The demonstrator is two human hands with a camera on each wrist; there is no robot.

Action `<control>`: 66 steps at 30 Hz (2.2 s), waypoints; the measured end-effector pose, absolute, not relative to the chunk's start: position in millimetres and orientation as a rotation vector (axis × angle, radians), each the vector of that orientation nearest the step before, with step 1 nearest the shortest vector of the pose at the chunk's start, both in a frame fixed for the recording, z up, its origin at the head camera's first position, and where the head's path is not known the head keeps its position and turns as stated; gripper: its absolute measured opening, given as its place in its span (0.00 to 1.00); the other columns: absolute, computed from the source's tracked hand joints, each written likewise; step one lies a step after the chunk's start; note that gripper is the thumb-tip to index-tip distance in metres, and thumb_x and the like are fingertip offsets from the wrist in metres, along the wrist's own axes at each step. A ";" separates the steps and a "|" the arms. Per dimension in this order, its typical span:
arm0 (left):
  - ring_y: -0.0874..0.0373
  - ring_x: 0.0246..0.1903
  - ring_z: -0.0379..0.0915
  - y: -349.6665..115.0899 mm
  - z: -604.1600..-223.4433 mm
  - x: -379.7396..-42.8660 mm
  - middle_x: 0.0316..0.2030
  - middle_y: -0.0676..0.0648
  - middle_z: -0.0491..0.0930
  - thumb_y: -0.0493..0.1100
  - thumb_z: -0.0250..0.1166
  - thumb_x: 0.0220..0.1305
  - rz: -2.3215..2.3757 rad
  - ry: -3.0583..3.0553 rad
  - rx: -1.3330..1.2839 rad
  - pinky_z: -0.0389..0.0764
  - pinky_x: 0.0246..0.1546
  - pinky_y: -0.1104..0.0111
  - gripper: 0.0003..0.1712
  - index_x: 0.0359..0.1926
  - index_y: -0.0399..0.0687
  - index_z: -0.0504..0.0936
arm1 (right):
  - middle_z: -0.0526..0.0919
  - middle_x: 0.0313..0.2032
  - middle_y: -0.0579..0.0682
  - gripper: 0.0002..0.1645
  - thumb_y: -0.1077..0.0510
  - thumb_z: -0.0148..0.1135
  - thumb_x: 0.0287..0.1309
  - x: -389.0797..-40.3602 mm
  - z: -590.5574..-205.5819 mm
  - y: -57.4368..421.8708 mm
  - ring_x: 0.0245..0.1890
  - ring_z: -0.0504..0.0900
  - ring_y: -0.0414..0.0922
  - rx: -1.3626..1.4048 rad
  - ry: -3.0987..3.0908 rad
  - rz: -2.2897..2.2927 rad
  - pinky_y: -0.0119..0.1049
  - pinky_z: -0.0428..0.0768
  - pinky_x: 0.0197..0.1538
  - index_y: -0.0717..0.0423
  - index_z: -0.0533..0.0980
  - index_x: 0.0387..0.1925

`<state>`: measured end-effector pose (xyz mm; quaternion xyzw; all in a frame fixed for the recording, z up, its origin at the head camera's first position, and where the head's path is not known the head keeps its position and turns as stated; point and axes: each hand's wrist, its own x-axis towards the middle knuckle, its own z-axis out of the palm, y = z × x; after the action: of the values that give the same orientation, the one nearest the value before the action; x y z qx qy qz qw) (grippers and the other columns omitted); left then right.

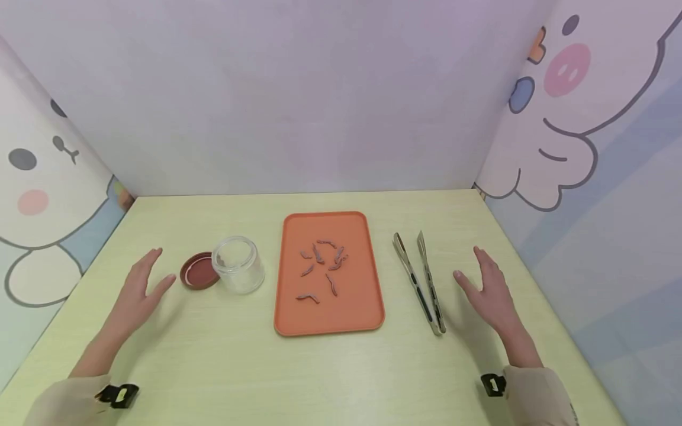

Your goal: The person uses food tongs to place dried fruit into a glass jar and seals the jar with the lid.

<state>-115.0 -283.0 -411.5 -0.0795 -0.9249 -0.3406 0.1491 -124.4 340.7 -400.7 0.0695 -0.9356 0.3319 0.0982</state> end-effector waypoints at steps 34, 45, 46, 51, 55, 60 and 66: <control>0.42 0.60 0.49 -211.3 -407.5 -157.8 0.61 0.34 0.50 0.41 0.64 0.55 -1.979 -2.535 -0.229 0.58 0.55 0.53 0.51 0.67 0.53 0.37 | 0.54 0.60 0.65 0.48 0.44 0.55 0.55 -137.4 -433.4 303.0 0.57 0.56 0.61 -0.073 -2.823 1.669 0.57 0.61 0.52 0.58 0.42 0.66; 0.46 0.61 0.50 -213.5 -411.5 -160.0 0.61 0.35 0.53 0.45 0.64 0.54 -1.982 -2.547 -0.253 0.61 0.54 0.57 0.50 0.67 0.56 0.38 | 0.58 0.57 0.68 0.52 0.47 0.62 0.50 -138.7 -436.1 294.4 0.51 0.64 0.61 -0.042 -2.936 1.467 0.55 0.67 0.47 0.60 0.43 0.66; 0.47 0.61 0.50 -213.7 -411.4 -159.9 0.61 0.35 0.53 0.45 0.64 0.54 -1.977 -2.548 -0.252 0.61 0.54 0.57 0.50 0.67 0.56 0.38 | 0.59 0.56 0.68 0.52 0.48 0.63 0.49 -138.9 -436.8 293.8 0.50 0.65 0.60 -0.024 -2.946 1.439 0.53 0.68 0.46 0.60 0.43 0.66; 0.48 0.61 0.50 -214.5 -410.9 -159.5 0.61 0.36 0.53 0.45 0.64 0.54 -1.972 -2.552 -0.244 0.59 0.54 0.55 0.50 0.67 0.56 0.38 | 0.62 0.52 0.69 0.54 0.51 0.66 0.47 -140.6 -441.3 290.6 0.43 0.70 0.59 0.079 -2.995 1.263 0.49 0.73 0.39 0.62 0.43 0.65; 0.48 0.61 0.50 -213.9 -410.9 -159.2 0.61 0.36 0.53 0.45 0.64 0.54 -1.981 -2.550 -0.243 0.59 0.55 0.55 0.50 0.67 0.57 0.38 | 0.63 0.51 0.72 0.56 0.54 0.67 0.45 -142.2 -445.2 289.6 0.45 0.69 0.62 0.123 -3.023 1.124 0.52 0.72 0.40 0.61 0.41 0.66; 0.46 0.60 0.50 -212.9 -410.7 -158.9 0.61 0.36 0.54 0.45 0.64 0.54 -1.979 -2.549 -0.243 0.59 0.54 0.56 0.49 0.67 0.57 0.40 | 0.65 0.49 0.73 0.56 0.59 0.66 0.45 -141.9 -443.5 289.9 0.46 0.68 0.64 0.148 -3.015 1.090 0.55 0.70 0.40 0.63 0.40 0.65; 0.44 0.60 0.50 -212.7 -411.1 -158.6 0.62 0.37 0.52 0.46 0.63 0.55 -1.961 -2.569 -0.247 0.61 0.53 0.57 0.46 0.67 0.54 0.45 | 0.65 0.48 0.74 0.50 0.63 0.61 0.47 -138.1 -435.8 294.6 0.42 0.70 0.62 0.134 -2.998 1.107 0.52 0.70 0.39 0.64 0.41 0.65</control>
<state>-158.6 -212.7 -411.1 -0.0762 -0.7915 -0.6043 -0.0497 -138.1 294.6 -435.8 0.0418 -0.9369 0.3460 -0.0285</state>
